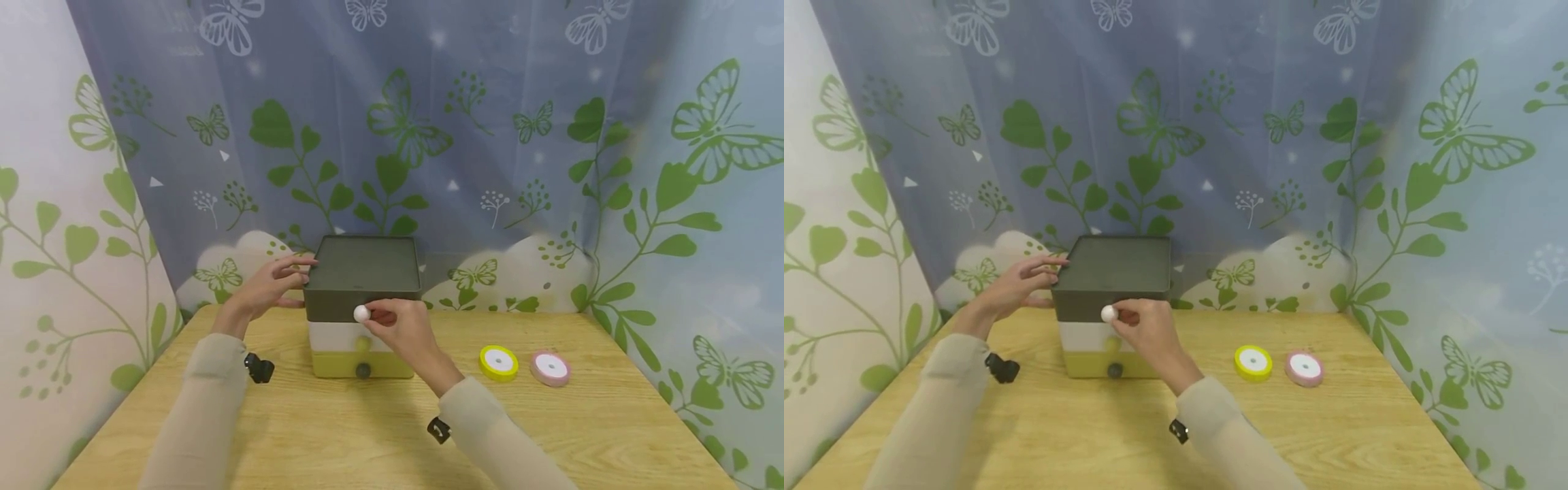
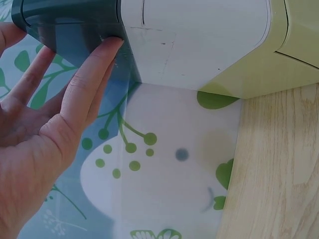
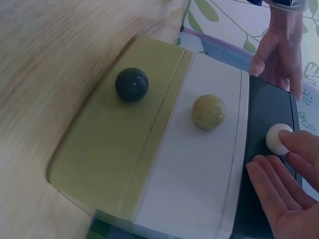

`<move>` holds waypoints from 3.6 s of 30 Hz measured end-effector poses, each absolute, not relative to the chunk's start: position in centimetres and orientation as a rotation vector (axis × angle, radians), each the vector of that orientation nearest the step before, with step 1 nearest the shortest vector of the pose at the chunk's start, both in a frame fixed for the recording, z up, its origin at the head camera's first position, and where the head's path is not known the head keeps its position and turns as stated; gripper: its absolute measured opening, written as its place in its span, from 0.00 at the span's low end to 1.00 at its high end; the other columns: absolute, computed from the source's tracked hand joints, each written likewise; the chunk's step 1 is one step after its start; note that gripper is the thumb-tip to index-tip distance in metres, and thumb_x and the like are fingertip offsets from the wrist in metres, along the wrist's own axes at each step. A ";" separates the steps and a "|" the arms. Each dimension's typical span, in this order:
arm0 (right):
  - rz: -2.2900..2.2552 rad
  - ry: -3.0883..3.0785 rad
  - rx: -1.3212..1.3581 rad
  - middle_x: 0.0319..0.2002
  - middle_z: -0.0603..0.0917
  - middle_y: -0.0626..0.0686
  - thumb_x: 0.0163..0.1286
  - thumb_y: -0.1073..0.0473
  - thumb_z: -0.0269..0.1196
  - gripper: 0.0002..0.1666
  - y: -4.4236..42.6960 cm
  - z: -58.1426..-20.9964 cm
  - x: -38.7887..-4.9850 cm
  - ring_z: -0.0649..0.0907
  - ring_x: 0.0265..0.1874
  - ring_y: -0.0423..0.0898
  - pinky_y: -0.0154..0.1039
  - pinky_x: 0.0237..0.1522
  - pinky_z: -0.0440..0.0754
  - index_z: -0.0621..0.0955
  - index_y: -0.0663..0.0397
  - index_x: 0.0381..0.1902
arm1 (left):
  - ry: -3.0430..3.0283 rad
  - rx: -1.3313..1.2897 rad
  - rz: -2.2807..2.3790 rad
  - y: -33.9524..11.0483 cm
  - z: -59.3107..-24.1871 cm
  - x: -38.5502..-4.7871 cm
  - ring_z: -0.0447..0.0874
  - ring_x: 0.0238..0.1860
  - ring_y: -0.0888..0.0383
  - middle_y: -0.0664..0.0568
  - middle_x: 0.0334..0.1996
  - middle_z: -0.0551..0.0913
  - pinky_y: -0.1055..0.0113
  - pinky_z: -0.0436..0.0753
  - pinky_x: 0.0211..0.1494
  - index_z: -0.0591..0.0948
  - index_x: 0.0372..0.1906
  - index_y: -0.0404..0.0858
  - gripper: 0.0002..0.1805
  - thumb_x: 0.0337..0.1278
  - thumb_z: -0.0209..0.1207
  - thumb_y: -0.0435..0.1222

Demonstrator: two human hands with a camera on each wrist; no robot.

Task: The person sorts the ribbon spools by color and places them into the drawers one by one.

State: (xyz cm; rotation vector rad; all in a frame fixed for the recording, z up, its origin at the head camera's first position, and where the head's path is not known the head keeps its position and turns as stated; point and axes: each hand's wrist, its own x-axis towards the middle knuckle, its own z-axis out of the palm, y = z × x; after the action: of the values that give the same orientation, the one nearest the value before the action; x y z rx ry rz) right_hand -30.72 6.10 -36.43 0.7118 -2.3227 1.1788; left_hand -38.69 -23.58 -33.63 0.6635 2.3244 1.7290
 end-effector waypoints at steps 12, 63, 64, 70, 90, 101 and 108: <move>1.478 -2.439 0.563 0.40 0.93 0.57 0.60 0.65 0.76 0.10 6.8 -39.8 -31.2 0.92 0.35 0.51 0.38 0.39 0.91 0.91 0.57 0.41 | 2.324 0.666 1.732 -23.6 -33.5 -38.7 0.65 0.70 0.38 0.30 0.74 0.59 0.35 0.80 0.66 0.61 0.80 0.36 0.31 0.81 0.51 0.40; 1.406 -2.461 0.657 0.33 0.92 0.58 0.59 0.64 0.77 0.13 5.7 -42.2 -30.7 0.91 0.29 0.47 0.28 0.29 0.87 0.92 0.59 0.43 | 2.318 0.649 1.744 -23.4 -33.8 -38.5 0.63 0.72 0.34 0.30 0.75 0.58 0.34 0.79 0.66 0.61 0.79 0.35 0.30 0.81 0.51 0.39; 1.411 -2.461 0.658 0.32 0.92 0.58 0.59 0.64 0.77 0.12 5.7 -42.2 -30.5 0.91 0.29 0.47 0.27 0.28 0.87 0.92 0.59 0.42 | 2.319 0.646 1.744 -23.4 -33.8 -38.5 0.63 0.72 0.34 0.30 0.75 0.59 0.34 0.80 0.66 0.61 0.79 0.35 0.30 0.81 0.51 0.39; 1.431 -2.462 0.659 0.32 0.92 0.57 0.59 0.65 0.77 0.11 5.5 -42.2 -29.8 0.91 0.28 0.46 0.24 0.28 0.85 0.92 0.60 0.41 | 2.332 0.639 1.737 -23.5 -33.8 -38.6 0.64 0.71 0.35 0.30 0.74 0.60 0.36 0.81 0.66 0.61 0.79 0.35 0.30 0.81 0.51 0.39; 1.459 -2.463 0.709 0.34 0.92 0.59 0.59 0.67 0.76 0.11 5.7 -42.3 -27.2 0.91 0.29 0.46 0.22 0.31 0.85 0.91 0.62 0.41 | 2.340 0.629 1.726 -23.5 -33.8 -38.5 0.60 0.75 0.31 0.30 0.76 0.57 0.37 0.81 0.66 0.61 0.80 0.36 0.31 0.81 0.51 0.40; 1.445 -2.449 0.731 0.33 0.92 0.60 0.58 0.68 0.76 0.10 5.7 -42.3 -25.5 0.90 0.28 0.46 0.22 0.31 0.84 0.91 0.64 0.40 | 2.344 0.628 1.725 -23.5 -33.8 -38.7 0.61 0.74 0.32 0.30 0.76 0.57 0.36 0.80 0.67 0.61 0.80 0.37 0.30 0.80 0.52 0.39; 1.454 -2.421 0.733 0.33 0.92 0.61 0.58 0.70 0.76 0.11 5.6 -42.6 -24.7 0.91 0.28 0.47 0.22 0.30 0.85 0.91 0.64 0.41 | 2.346 0.629 1.724 -23.5 -33.9 -38.7 0.61 0.74 0.32 0.30 0.76 0.58 0.38 0.82 0.65 0.62 0.80 0.37 0.30 0.80 0.52 0.39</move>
State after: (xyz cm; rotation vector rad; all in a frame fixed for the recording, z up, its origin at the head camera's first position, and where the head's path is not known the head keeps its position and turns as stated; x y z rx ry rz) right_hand -24.70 5.57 -42.61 0.7330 -2.4206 1.4545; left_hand -38.72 -23.50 -33.91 0.6289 2.3457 1.7241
